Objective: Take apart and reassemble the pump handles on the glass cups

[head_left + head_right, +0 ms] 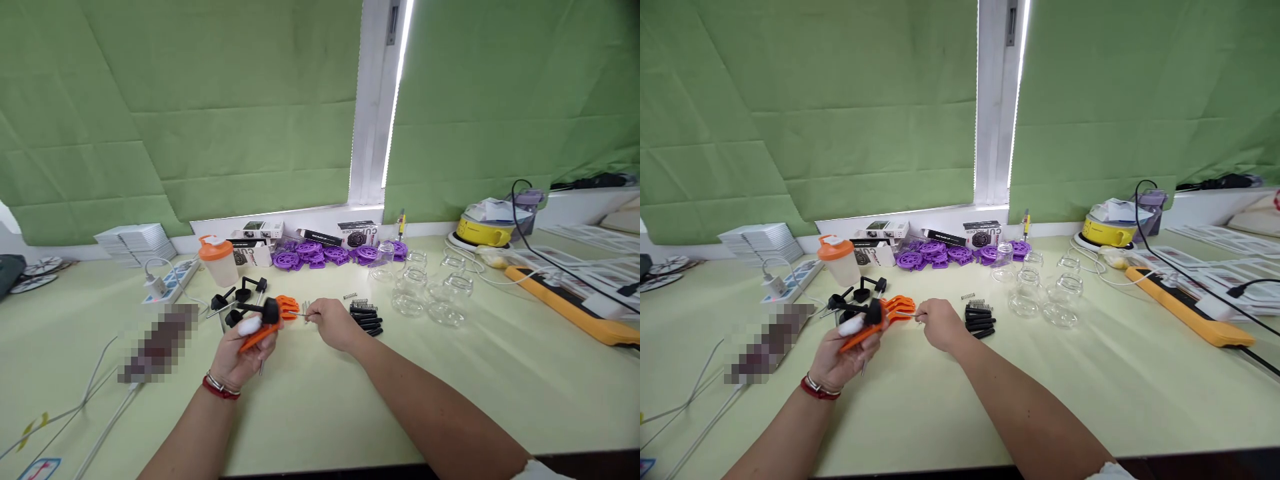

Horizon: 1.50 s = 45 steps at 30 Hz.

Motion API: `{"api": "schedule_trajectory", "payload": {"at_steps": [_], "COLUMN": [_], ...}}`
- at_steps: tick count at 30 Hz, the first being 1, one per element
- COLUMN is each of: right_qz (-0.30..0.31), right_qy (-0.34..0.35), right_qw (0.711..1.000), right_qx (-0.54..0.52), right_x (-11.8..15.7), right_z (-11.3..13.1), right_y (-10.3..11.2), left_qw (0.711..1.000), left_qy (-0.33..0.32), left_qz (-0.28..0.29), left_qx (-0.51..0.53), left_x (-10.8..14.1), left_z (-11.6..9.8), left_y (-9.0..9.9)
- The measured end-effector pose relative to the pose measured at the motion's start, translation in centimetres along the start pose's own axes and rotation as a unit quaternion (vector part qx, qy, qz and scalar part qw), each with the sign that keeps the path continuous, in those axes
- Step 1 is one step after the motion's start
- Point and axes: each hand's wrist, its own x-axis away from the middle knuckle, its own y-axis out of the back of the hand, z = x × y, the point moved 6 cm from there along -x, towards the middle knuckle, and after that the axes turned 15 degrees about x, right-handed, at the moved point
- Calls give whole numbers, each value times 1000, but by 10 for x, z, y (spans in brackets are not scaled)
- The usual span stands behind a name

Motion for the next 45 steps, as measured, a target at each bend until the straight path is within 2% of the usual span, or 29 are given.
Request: {"api": "schedule_trajectory", "payload": {"at_steps": [2,5,9,13,15,17,19,20,22,24,27,30,35,37,39,42,45], "right_qz": [-19,-27,-11,21,13,-16,-24,-9,45,87,86,60,-70,-115,-130,-124,-83], "right_qy": [-30,-65,-70,-57,-42,-23,-21,-32,-67,-100,-137,-162,-170,-175,-178,-169,-134], "right_qw": [998,986,958,950,958,976,996,999,986,965,953,946,952,951,951,957,962], "right_qx": [50,150,279,305,282,216,84,1,-148,-226,-257,-276,-243,-227,-217,-202,-222], "right_x": [-1,-4,-10,-13,-11,-8,-3,-1,3,7,8,7,1,0,0,1,6], "right_z": [-5,-7,-1,0,3,8,10,10,7,5,0,-5,-23,-32,-38,-34,-16], "right_y": [2,-2,-18,-25,-21,-14,-11,-13,-24,-33,-32,-18,22,34,39,38,32], "left_qw": [999,998,989,947,919,887,842,819,783,762,737,711,662,650,639,617,593], "left_qy": [-39,-53,-58,-84,-103,-142,-185,-199,-212,-212,-215,-214,-208,-212,-217,-264,-316], "left_qz": [-7,-36,-57,-78,-77,-57,-29,-11,28,51,22,-34,-88,-80,-68,-56,-5], "left_qx": [34,-3,-122,-300,-372,-436,-506,-538,-583,-610,-641,-669,-715,-726,-735,-739,-741], "left_x": [-1,-4,-10,-13,-14,-15,-14,-13,-11,-11,-12,-16,-25,-28,-30,-24,-13], "left_z": [-7,-7,0,0,0,1,3,6,13,18,17,12,9,10,13,13,17], "left_y": [1,5,7,8,8,5,0,-3,-9,-13,-9,1,9,8,5,-8,-31]}}
